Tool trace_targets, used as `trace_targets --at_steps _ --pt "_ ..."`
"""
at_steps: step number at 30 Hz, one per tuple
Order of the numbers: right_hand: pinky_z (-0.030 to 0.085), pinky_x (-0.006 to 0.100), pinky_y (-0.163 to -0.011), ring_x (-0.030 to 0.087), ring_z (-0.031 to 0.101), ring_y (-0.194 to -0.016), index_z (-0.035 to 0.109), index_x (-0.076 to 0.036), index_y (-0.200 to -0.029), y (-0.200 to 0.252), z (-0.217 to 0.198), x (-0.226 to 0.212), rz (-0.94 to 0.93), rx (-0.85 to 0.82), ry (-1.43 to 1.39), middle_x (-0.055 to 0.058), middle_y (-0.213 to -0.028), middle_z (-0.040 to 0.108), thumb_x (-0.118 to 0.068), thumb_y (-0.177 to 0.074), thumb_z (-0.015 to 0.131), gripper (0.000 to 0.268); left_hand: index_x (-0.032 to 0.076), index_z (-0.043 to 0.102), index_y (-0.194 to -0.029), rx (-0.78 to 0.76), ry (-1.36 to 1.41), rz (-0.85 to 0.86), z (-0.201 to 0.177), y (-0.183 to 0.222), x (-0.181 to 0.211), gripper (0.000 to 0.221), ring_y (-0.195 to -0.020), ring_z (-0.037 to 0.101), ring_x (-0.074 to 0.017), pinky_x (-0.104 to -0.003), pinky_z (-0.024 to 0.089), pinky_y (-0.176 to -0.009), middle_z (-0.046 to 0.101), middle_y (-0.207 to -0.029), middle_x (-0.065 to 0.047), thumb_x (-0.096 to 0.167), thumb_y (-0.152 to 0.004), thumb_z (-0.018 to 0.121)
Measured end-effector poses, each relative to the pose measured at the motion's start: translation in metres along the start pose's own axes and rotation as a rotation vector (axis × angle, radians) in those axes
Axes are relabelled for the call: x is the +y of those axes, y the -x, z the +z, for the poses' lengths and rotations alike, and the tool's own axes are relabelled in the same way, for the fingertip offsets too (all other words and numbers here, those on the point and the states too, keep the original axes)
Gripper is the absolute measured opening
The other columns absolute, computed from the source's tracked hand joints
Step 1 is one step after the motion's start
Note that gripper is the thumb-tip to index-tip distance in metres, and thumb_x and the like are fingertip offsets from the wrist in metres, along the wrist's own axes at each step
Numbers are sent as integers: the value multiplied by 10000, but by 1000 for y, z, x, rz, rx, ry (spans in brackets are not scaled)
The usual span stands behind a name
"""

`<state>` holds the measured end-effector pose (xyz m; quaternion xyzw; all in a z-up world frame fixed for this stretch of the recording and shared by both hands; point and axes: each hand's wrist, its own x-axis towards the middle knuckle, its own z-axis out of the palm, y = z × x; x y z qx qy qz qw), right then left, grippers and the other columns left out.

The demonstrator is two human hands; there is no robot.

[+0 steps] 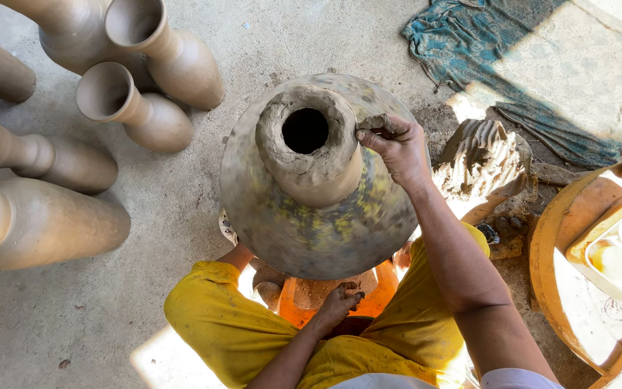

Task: The person builds the neck of a large clay vessel on a manual pottery wheel by adding a clay coil, smoothing the joint by hand, and then refining the rim and surface with a small wooden tool and a wet cloth.

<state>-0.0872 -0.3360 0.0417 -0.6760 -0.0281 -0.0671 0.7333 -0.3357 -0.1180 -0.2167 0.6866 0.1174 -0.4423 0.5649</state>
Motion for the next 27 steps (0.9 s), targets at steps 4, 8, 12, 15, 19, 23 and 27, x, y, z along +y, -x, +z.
trace_targets --at_steps 4,8,12,15,19,23,27 --pt "610 260 -830 68 718 -892 783 -64 -1060 2 3 -2 45 -6 -20 25 -1002 799 -37 -874 817 191 34 505 -1448 -2 -39 -9 0 7 10 647 -934 634 -176 -326 524 -867 670 -1035 -89 399 -940 670" --pt "593 257 -810 66 699 -888 785 -54 -1051 3 5 1 -8 -5 17 28 -995 791 -27 -881 829 177 40 507 -1449 7 -58 -8 1 11 15 641 -950 628 -167 -325 521 -876 666 -1036 -77 403 -947 671" --pt "599 251 -819 63 705 -897 785 -56 -1050 1 5 3 6 -3 10 22 -996 790 -30 -871 830 186 48 508 -1444 10 -65 -16 1 9 14 622 -944 621 -170 -330 523 -878 661 -1039 -73 385 -950 677" --pt "603 251 -815 62 710 -893 787 -61 -1054 3 5 1 -3 -7 32 18 -997 793 -43 -863 833 198 49 502 -1442 5 -57 -5 1 7 8 611 -949 624 -162 -323 524 -885 662 -1047 -64 369 -953 679" --pt "593 255 -792 66 704 -876 794 -61 -1044 5 3 -3 1 -11 87 25 -972 791 -59 -883 830 165 26 507 -1430 -1 -40 50 1 2 2 608 -937 622 -164 -319 524 -873 669 -1033 -64 355 -953 693" --pt "584 253 -777 68 699 -854 789 -64 -1053 7 2 -5 25 6 137 26 -978 795 -54 -868 836 191 18 515 -1418 9 -24 69 1 -2 0 595 -919 624 -168 -326 529 -857 675 -1027 -69 338 -949 695" --pt "596 252 -811 65 706 -879 789 -59 -1066 8 0 -4 -30 -19 80 29 -986 791 -42 -884 825 186 25 506 -1430 13 -60 83 -2 -4 1 593 -911 632 -179 -342 533 -848 677 -1041 -106 335 -958 686"
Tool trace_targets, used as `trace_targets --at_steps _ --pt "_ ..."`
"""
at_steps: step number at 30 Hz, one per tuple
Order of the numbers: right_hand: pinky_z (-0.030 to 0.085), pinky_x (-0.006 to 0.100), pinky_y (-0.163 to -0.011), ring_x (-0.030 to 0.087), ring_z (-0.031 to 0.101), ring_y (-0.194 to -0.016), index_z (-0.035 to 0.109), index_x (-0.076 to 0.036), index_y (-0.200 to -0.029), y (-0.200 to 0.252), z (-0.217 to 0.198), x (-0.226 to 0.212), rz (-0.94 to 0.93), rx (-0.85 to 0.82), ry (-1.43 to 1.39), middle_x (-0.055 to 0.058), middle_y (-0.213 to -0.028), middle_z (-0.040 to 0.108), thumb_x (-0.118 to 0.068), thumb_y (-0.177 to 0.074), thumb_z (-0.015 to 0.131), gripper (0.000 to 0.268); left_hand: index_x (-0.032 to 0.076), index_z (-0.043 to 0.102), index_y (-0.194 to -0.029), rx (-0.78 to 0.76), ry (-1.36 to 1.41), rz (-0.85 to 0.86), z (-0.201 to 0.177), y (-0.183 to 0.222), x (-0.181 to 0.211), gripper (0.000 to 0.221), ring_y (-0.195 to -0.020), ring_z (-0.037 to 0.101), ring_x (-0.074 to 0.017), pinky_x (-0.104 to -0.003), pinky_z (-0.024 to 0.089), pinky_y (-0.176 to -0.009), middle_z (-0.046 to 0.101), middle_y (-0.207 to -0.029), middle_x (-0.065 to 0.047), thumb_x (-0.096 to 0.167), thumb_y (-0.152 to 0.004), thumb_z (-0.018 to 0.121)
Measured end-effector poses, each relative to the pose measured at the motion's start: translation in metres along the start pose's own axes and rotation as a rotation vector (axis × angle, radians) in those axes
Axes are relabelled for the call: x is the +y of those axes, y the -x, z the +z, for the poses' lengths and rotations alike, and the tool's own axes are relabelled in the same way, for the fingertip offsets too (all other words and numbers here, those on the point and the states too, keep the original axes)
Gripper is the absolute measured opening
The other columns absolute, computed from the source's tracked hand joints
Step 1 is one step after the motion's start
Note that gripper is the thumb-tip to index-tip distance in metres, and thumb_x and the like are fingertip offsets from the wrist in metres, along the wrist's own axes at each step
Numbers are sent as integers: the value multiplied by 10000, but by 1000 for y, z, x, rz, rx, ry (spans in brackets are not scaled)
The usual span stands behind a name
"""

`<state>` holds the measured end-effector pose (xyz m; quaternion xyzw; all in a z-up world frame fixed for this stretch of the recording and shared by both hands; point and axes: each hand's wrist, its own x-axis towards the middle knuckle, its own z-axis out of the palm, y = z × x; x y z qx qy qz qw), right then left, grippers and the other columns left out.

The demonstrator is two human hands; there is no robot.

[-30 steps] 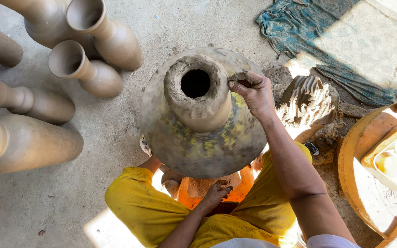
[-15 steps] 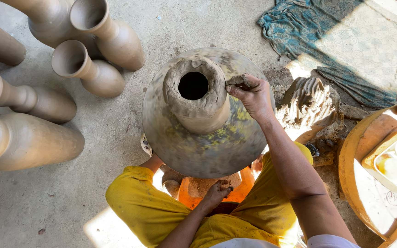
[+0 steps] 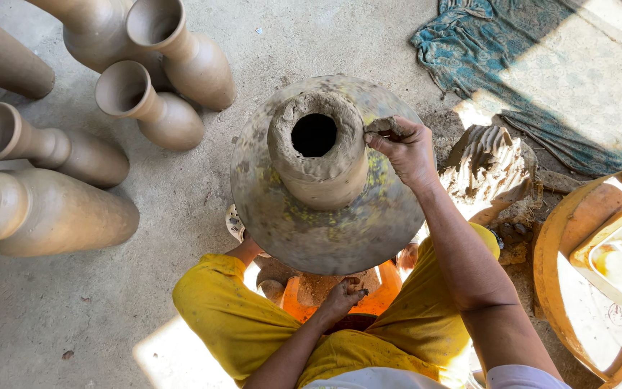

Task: The person builds the neck of a large clay vessel on a manual pottery wheel by adding a clay coil, smoothing the joint by hand, and then refining the rim and surface with a small wooden tool and a wet cloth.

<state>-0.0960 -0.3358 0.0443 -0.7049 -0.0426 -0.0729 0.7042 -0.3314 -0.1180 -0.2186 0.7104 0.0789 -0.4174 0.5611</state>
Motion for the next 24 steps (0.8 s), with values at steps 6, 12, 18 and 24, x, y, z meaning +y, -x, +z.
trace_targets --at_steps 6,12,18,24 --pt "582 250 -796 65 701 -870 787 -57 -1056 15 3 7 14 63 3 26 -984 795 -45 -867 842 197 22 508 -1429 1 10 35 -2 0 1 590 -958 654 -191 -348 538 -873 697 -1101 -136 330 -956 680" --pt "570 245 -783 60 684 -849 792 -63 -1033 28 11 9 8 156 93 12 -961 794 -48 -863 852 182 37 521 -1421 27 -38 34 -2 9 16 592 -1044 675 -227 -362 534 -929 709 -1145 -149 353 -948 685" --pt "564 263 -718 99 645 -798 802 -87 -996 45 19 7 -20 170 271 26 -970 749 -53 -881 822 122 83 471 -1469 31 -83 -67 -5 23 41 627 -1184 658 -258 -379 518 -1020 653 -1319 -162 377 -955 674" --pt "624 273 -816 104 713 -856 799 -108 -1005 78 46 -5 -228 146 319 25 -1008 765 -37 -910 776 121 58 503 -1450 32 -117 -50 -2 11 26 599 -1149 678 -234 -369 527 -1001 687 -1290 -158 336 -951 682"
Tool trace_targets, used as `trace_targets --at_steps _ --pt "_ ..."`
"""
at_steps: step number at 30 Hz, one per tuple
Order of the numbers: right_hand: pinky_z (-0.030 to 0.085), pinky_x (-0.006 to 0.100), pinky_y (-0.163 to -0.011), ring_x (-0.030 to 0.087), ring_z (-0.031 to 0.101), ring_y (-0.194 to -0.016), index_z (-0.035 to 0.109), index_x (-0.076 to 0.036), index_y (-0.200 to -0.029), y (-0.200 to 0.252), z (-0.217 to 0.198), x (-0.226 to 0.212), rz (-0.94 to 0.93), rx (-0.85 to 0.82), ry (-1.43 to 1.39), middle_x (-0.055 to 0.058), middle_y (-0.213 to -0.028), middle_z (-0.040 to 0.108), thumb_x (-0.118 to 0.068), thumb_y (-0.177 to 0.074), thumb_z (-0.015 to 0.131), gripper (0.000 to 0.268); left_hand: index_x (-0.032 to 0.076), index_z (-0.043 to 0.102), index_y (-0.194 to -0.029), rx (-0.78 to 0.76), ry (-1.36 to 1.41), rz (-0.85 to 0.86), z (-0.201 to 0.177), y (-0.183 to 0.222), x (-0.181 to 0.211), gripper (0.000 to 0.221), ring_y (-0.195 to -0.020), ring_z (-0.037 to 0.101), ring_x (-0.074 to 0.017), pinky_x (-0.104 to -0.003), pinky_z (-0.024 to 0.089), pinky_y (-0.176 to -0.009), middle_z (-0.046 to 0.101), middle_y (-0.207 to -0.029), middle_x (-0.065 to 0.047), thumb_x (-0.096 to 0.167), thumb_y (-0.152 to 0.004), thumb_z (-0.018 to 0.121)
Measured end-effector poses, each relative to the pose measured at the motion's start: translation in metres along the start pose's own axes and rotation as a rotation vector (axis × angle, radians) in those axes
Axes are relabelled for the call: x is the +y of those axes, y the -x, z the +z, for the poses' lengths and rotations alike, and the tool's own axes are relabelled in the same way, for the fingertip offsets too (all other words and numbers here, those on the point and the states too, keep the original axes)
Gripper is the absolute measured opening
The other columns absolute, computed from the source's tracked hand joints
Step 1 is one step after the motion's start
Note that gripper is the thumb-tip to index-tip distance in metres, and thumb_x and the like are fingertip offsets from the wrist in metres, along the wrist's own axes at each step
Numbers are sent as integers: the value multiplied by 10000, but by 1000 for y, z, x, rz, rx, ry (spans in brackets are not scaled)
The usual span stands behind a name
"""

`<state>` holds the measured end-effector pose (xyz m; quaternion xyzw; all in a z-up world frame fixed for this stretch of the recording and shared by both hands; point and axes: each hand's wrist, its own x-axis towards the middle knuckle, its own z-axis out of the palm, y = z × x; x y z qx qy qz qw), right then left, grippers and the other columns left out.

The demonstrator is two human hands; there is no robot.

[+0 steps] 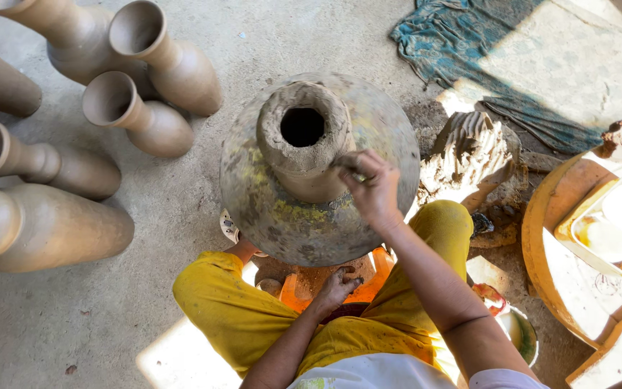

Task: The person builds the neck of a large clay vessel on a manual pottery wheel by adding a clay coil, smoothing the joint by hand, and then refining the rim and surface with a small wooden tool and a wet cloth.

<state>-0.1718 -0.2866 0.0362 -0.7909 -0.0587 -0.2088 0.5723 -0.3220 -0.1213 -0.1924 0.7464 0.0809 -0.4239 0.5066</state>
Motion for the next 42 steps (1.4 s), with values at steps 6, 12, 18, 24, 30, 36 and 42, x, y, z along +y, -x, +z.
trace_targets --at_steps 6,12,18,24,30,36,42 --pt "562 343 -800 140 660 -869 777 -81 -957 22 -28 -26 -74 -126 24 36 -919 742 -12 -835 825 148 43 524 -1416 -17 105 77 2 -21 -35 574 -992 689 -178 -334 548 -888 743 -1161 -108 296 -930 692" --pt "519 393 -1015 176 585 -1107 624 -67 -986 -19 -147 -26 -117 264 -206 73 -1112 591 103 -761 807 336 57 555 -1408 -5 56 54 -10 -15 -40 553 -902 662 -186 -324 526 -803 726 -1035 -112 305 -932 688" --pt "613 243 -618 159 621 -796 560 -100 -1316 -9 -234 11 -373 604 -142 63 -1138 621 -42 -1059 472 278 56 543 -1421 -10 63 -12 -14 -7 -24 569 -918 686 -194 -332 532 -825 725 -1074 -123 294 -926 693" --pt "548 405 -1110 271 547 -1341 600 -113 -1469 -6 -231 171 179 458 660 127 -1449 555 -56 -1058 593 415 35 525 -1435 -16 9 -31 -19 -16 -37 578 -928 694 -179 -313 544 -848 721 -1120 -92 285 -939 688" --pt "578 389 -915 295 617 -1140 641 -62 -1226 120 -258 233 362 622 459 171 -1257 596 -64 -1008 678 221 15 544 -1430 -53 -10 6 -23 -20 -47 563 -867 656 -173 -319 529 -773 732 -1037 -109 267 -946 681" --pt "506 485 -740 401 606 -821 589 -12 -1111 310 -250 190 547 717 806 236 -971 634 -130 -1089 625 125 44 556 -1417 -97 -86 -56 -33 -5 -20 540 -920 683 -189 -331 534 -805 762 -1107 -110 259 -932 657" --pt "537 560 -702 455 687 -825 630 -83 -989 431 -204 196 1071 457 900 242 -940 715 -349 -1038 613 271 37 546 -1420 -149 -225 -28 -36 6 -9 526 -1027 715 -193 -329 541 -907 760 -1154 -123 256 -949 632"
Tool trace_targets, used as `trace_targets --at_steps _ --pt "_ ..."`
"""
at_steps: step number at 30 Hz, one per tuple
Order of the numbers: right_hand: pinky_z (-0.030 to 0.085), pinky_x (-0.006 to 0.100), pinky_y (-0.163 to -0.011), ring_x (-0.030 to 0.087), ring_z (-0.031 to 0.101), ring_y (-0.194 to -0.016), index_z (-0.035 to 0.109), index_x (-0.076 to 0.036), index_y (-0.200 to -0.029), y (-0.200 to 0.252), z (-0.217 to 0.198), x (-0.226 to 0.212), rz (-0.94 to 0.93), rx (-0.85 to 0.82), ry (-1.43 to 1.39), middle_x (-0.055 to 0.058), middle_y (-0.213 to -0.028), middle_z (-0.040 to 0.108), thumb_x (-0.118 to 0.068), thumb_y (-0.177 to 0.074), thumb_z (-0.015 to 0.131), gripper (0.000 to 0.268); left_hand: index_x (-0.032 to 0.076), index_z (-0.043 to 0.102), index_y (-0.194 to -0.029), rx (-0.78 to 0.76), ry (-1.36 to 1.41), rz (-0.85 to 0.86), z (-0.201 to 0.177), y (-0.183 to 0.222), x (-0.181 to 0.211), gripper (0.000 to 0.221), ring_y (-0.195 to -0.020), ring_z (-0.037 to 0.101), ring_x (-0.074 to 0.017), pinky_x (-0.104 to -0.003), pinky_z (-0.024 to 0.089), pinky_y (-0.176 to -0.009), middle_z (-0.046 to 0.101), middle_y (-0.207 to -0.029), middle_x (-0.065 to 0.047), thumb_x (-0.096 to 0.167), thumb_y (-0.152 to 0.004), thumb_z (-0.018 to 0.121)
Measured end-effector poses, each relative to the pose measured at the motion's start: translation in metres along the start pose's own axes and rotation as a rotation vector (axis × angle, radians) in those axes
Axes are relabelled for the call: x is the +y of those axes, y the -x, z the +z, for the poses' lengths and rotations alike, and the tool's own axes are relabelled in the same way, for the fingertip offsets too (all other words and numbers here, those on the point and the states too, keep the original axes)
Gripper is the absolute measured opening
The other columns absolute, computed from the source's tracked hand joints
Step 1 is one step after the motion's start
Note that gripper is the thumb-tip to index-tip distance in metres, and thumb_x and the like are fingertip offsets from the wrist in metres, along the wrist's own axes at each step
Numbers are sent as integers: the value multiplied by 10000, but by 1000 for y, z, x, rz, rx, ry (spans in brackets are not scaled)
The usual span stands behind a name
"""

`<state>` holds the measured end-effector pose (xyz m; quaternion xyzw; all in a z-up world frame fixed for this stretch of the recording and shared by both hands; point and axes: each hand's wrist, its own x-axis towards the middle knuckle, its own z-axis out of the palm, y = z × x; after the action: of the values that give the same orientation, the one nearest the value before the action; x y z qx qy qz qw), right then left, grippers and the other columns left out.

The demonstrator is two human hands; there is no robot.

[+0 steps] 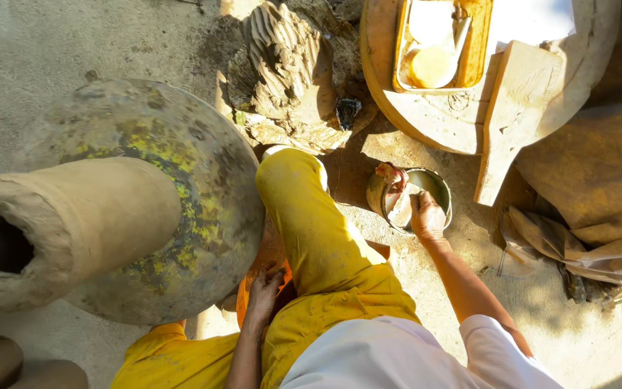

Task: The person builds the neck of a large clay vessel on a manual pottery wheel by adding a clay coil, smoothing the joint by hand, and then refining the rim and surface with a small wooden tool and a wet cloth.

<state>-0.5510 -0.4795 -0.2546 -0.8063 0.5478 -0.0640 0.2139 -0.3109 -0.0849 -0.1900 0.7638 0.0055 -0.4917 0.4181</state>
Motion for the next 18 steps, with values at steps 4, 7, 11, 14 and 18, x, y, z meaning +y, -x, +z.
trace_targets --at_steps 4,7,11,14,18 --pt "550 564 -727 447 709 -827 650 -138 -1104 -4 11 6 60 -432 135 250 -940 732 -388 -1031 482 310 21 563 -1411 91 -12 78 -4 8 -10 528 -1026 705 -221 -352 542 -916 736 -1186 -133 252 -946 662" --pt "562 536 -763 405 720 -911 678 -174 -1127 -21 18 0 49 -534 223 219 -990 739 -375 -984 473 320 20 569 -1417 133 99 82 -8 19 -20 533 -994 685 -248 -358 541 -904 738 -1122 -191 250 -946 671" --pt "585 472 -862 354 739 -1028 761 -70 -1098 -41 36 0 256 -667 305 195 -1103 768 -377 -1117 363 503 52 549 -1439 228 37 66 -15 43 -24 547 -1037 687 -220 -341 541 -907 721 -1174 -165 253 -944 668" --pt "548 466 -943 372 672 -1138 737 -100 -1176 -50 45 3 -6 -624 417 184 -1244 698 -306 -953 515 377 65 549 -1448 277 80 60 -17 61 -17 555 -1042 700 -231 -353 551 -895 723 -1179 -167 253 -938 660" --pt "551 462 -959 371 686 -1137 720 -48 -1194 -53 50 11 104 -658 298 217 -1219 702 -408 -971 542 459 92 530 -1459 304 139 24 -19 83 -13 568 -1053 706 -239 -381 555 -864 711 -1195 -132 287 -939 650"
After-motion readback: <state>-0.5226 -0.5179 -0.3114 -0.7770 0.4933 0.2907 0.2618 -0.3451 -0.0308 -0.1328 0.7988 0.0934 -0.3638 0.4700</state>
